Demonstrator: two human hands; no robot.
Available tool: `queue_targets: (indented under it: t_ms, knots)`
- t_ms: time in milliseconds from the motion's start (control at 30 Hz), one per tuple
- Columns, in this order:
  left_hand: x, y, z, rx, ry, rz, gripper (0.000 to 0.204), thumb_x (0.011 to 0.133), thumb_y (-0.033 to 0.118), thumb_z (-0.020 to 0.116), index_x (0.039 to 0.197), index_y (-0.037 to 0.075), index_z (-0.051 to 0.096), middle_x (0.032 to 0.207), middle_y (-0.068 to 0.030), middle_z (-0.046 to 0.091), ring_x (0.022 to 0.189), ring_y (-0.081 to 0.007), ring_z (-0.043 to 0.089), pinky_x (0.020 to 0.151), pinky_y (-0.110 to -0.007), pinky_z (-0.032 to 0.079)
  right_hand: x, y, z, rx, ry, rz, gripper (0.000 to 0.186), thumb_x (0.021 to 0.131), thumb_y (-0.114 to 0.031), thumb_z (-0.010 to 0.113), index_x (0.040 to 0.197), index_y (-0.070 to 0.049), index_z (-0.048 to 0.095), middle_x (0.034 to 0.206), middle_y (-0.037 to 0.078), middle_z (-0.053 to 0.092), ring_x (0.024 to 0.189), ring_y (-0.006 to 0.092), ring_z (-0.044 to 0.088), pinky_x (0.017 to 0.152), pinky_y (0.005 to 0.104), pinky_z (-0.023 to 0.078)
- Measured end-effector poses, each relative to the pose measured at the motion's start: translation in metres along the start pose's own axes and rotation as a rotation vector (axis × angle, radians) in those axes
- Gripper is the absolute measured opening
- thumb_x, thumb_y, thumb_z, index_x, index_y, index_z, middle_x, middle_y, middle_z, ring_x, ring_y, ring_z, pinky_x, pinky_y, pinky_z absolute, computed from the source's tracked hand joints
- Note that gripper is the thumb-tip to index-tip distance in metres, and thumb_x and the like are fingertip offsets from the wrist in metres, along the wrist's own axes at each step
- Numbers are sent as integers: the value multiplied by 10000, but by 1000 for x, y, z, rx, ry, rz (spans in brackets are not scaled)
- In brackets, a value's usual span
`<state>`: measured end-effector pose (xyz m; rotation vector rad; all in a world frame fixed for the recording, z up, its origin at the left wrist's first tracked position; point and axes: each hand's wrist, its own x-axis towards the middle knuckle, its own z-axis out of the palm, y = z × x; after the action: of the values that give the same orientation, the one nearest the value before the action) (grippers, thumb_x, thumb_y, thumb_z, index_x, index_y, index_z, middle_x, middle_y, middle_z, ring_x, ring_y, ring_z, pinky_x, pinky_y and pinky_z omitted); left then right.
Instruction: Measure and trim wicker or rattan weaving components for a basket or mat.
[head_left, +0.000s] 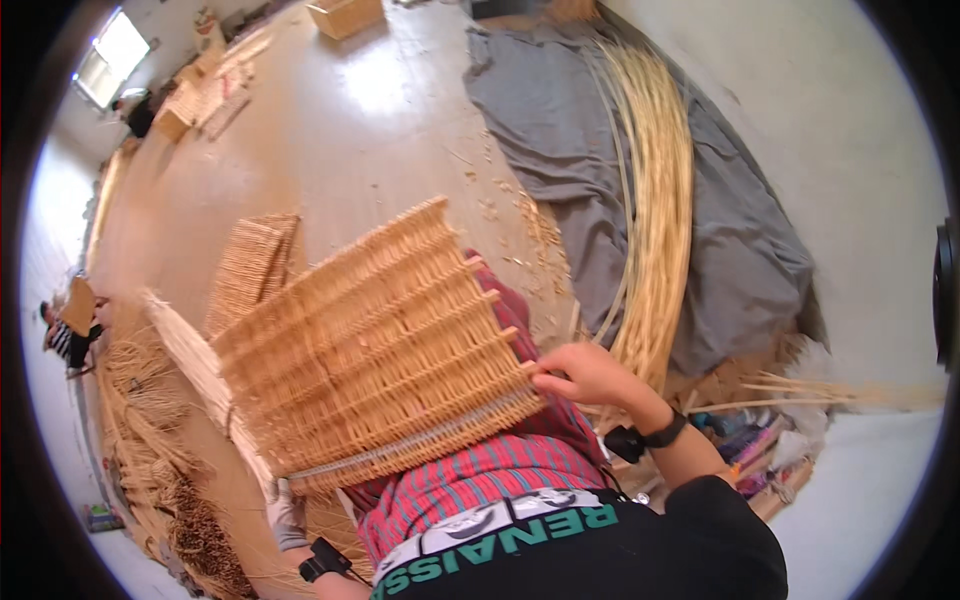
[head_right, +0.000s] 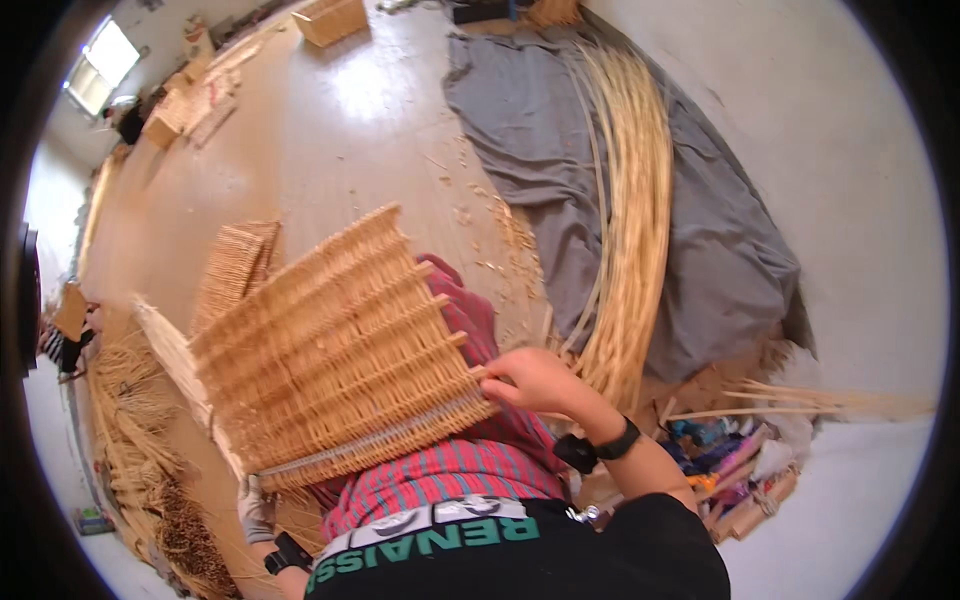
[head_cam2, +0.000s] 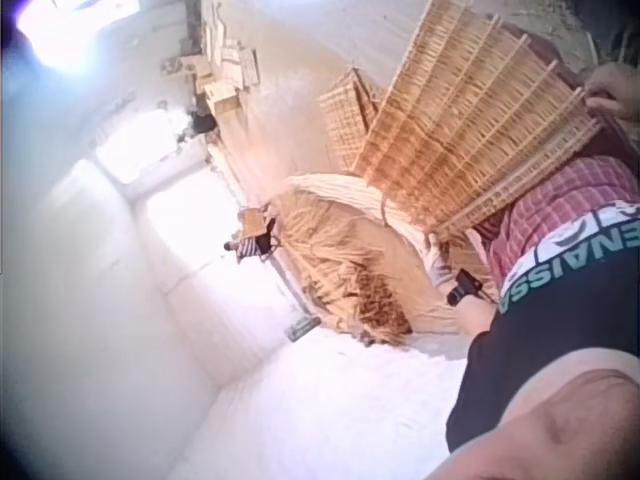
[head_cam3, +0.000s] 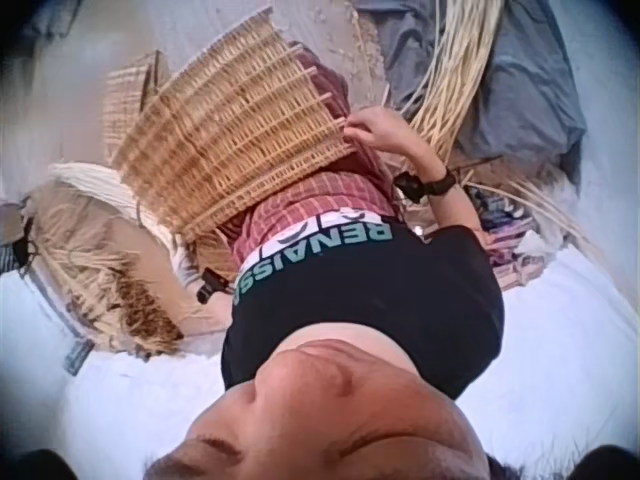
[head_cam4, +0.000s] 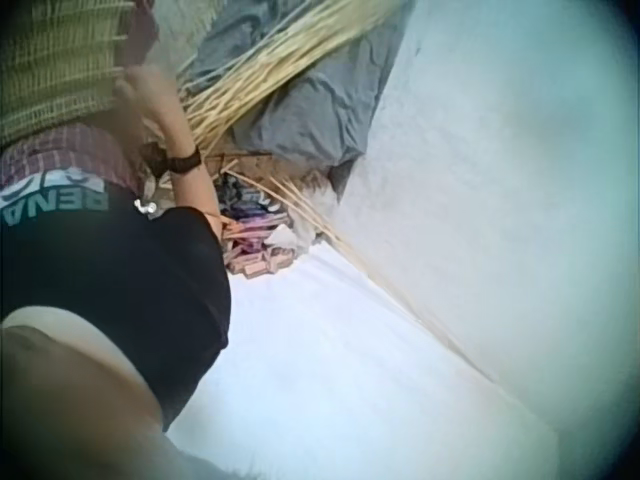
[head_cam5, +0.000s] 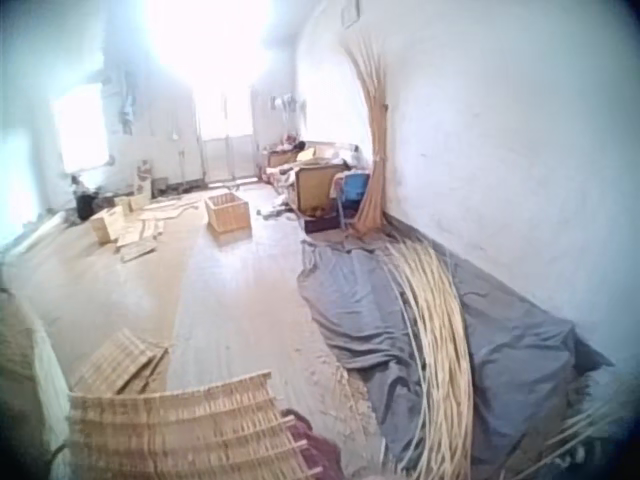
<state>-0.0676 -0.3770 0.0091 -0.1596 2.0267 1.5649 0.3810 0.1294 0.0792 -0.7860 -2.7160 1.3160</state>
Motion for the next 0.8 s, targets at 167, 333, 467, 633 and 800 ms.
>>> queue_targets:
  t_ms: [167, 333, 467, 633, 800]
  knots:
    - [-4, 3, 14, -15, -71, 7, 349, 1019, 337, 698, 1310, 151, 645, 1008, -32, 690, 865, -220, 638, 790, -449, 542, -12, 3, -5, 305, 115, 33, 262, 997, -307, 638, 1003, -64, 734, 816, 80, 691, 774, 200, 672, 719, 358, 517]
    - [-7, 11, 11, 68, -96, 64, 466, 1075, 390, 581, 1458, 133, 514, 964, -50, 687, 825, -214, 661, 818, -408, 570, -2, 79, 12, 532, 283, 147, 301, 1076, -297, 558, 1051, -48, 724, 820, 18, 665, 798, 101, 614, 740, 295, 496]
    - [-19, 19, 5, 126, -105, 22, 473, 1105, 382, 509, 1505, 135, 453, 1022, -78, 671, 906, -200, 654, 850, -378, 568, -28, 195, 94, 500, 297, 342, 421, 1102, -361, 487, 1023, -36, 743, 858, 39, 717, 812, 147, 653, 771, 333, 514]
    - [-8, 35, 16, 288, -263, 31, 460, 1067, 395, 589, 1354, 37, 566, 1111, -114, 674, 965, -213, 632, 889, -358, 557, -133, 263, 244, 434, 91, 683, 545, 1062, -500, 477, 904, -78, 783, 895, 145, 749, 822, 333, 695, 804, 450, 527]
    - [17, 30, -25, 402, -291, 91, 476, 1051, 404, 597, 1378, 59, 582, 1226, -140, 665, 1086, -264, 639, 981, -412, 528, -176, 235, 331, 172, -260, 787, 509, 1037, -479, 514, 1071, -45, 780, 1111, 219, 741, 1051, 390, 686, 926, 490, 520]
